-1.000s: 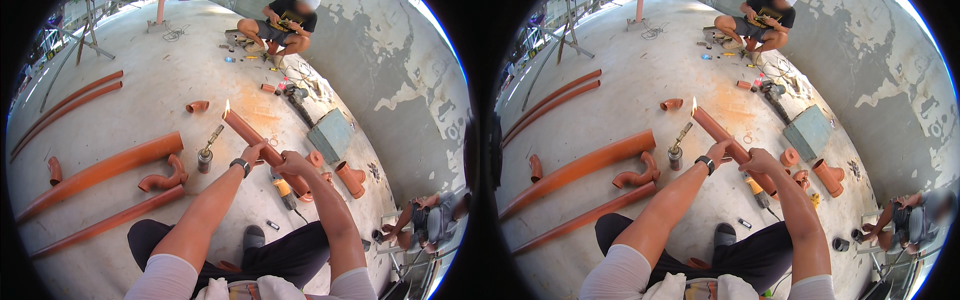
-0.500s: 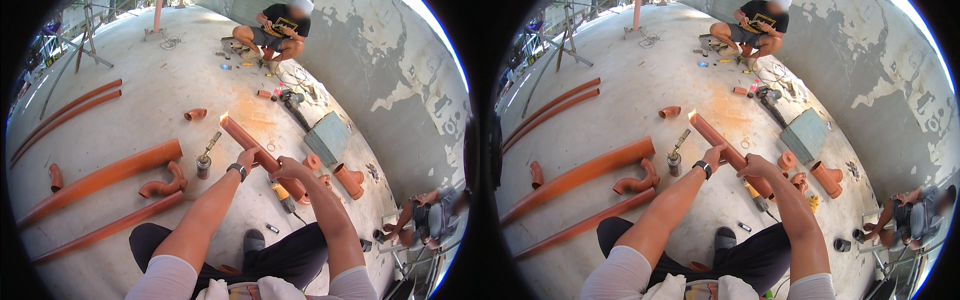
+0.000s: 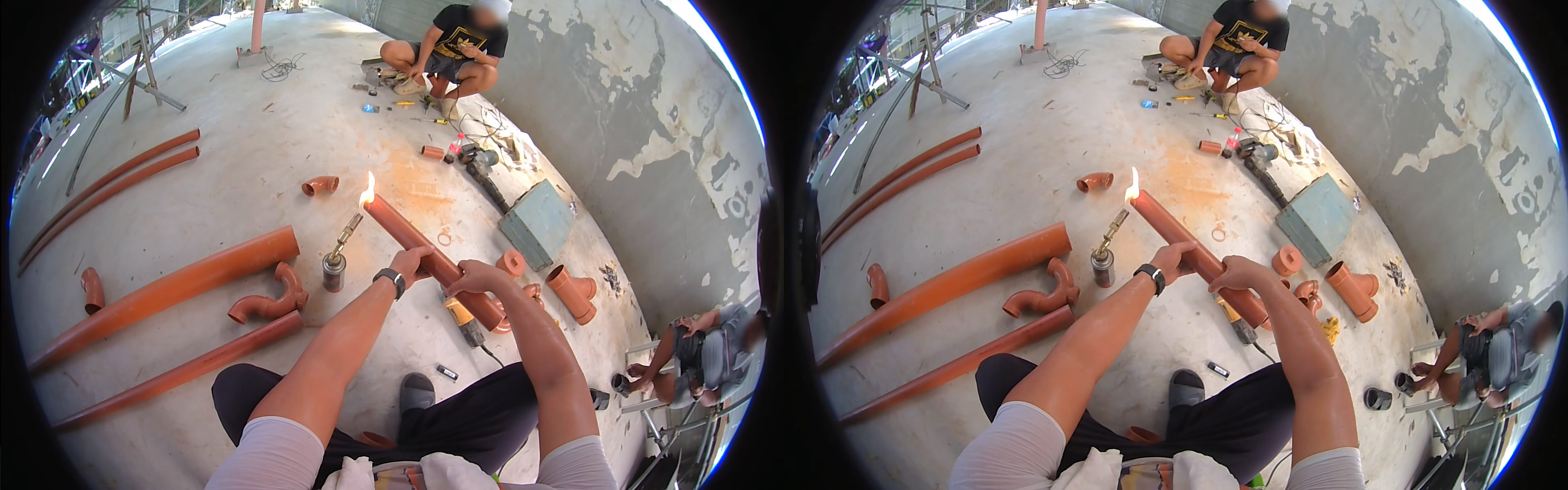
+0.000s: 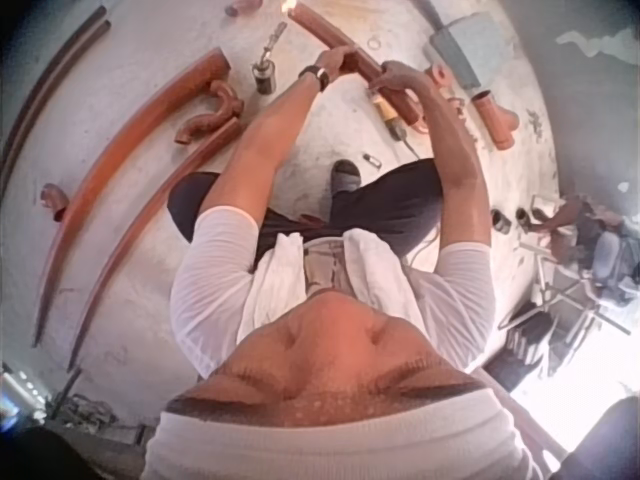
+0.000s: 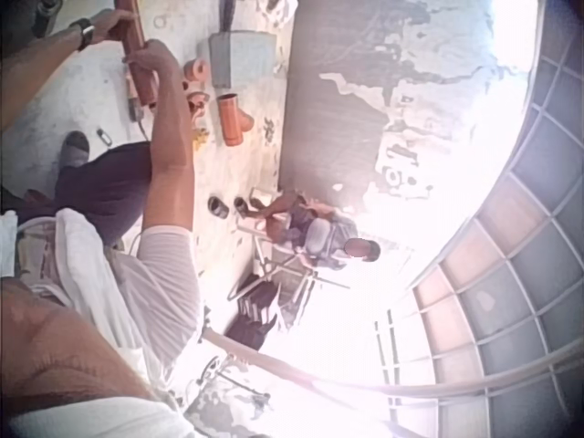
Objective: The person ignites a blowtorch and heats the end of an orange plastic pipe, then fits an elbow joint onto the heated end. The person handles the pipe and joint by hand and uses the blowtorch to soften the plastic for assembly.
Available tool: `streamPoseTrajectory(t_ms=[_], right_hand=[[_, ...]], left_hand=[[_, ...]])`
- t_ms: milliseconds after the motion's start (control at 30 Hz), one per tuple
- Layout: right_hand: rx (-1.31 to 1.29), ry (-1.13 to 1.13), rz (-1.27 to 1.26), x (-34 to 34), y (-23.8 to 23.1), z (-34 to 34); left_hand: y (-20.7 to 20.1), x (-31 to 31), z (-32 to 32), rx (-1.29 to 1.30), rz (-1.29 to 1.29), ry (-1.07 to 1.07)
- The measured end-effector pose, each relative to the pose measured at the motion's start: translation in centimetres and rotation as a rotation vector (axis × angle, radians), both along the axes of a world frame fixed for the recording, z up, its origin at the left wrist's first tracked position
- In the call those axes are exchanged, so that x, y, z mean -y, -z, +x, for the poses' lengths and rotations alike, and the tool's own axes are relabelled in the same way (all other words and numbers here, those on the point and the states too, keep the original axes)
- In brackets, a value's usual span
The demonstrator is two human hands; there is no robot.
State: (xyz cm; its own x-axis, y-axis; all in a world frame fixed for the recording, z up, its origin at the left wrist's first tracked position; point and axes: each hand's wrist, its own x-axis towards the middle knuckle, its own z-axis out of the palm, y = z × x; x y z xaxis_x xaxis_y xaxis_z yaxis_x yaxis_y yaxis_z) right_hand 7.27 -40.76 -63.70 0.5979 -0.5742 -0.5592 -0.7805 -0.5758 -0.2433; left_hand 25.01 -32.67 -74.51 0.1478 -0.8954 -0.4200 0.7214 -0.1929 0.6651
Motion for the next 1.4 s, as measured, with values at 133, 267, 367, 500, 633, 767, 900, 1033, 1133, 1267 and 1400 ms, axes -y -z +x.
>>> streamPoseTrajectory(t_ms=[133, 267, 367, 500, 633, 767, 900, 1033, 1133, 1267, 1400], right_hand=[[0.053, -0.01, -0.008, -0.7, -0.9, 0.0], [0.016, 0.022, -0.071, -1.6, -1.8, 0.5], [0.085, 0.087, -0.065, -1.2, -1.1, 0.6], [0.089, 0.061, -0.063, -1.2, -1.2, 1.0], [0.054, 0.022, -0.111, -1.1, -1.1, 0.9], [0.118, 0.017, -0.151, -1.5, -0.9, 0.4], [0.14, 0.056, -0.045, -0.8, -0.6, 0.4], [0.12, 0.01, -0.062, -0.7, -0.4, 0.7], [0.1, -0.013, -0.109, -1.0, -0.6, 0.5], [0.085, -0.009, -0.157, -2.0, -1.5, 1.6], [0.062, 0.009, -0.22, -2.0, -1.4, 1.2]], left_hand=[[-0.7, -0.2, 0.6, -0.011, 0.035, 0.006], [-1.8, -0.3, 0.2, 0.0, 0.083, 0.031], [-1.2, -0.1, 0.3, 0.033, 0.064, 0.019], [0.1, 0.0, 1.1, 0.038, 0.023, 0.03], [-0.3, 0.0, 0.6, 0.02, -0.001, 0.024], [-1.8, 0.2, 0.1, 0.068, 0.057, -0.007], [-1.2, 0.3, 0.4, 0.072, 0.032, -0.018], [0.0, 0.1, 0.8, 0.076, -0.008, -0.045], [-0.2, 0.1, 0.4, 0.079, 0.001, -0.064], [-0.6, 0.2, 0.8, 0.106, 0.096, -0.037], [-1.3, 0.2, -0.1, 0.108, 0.122, -0.024]])
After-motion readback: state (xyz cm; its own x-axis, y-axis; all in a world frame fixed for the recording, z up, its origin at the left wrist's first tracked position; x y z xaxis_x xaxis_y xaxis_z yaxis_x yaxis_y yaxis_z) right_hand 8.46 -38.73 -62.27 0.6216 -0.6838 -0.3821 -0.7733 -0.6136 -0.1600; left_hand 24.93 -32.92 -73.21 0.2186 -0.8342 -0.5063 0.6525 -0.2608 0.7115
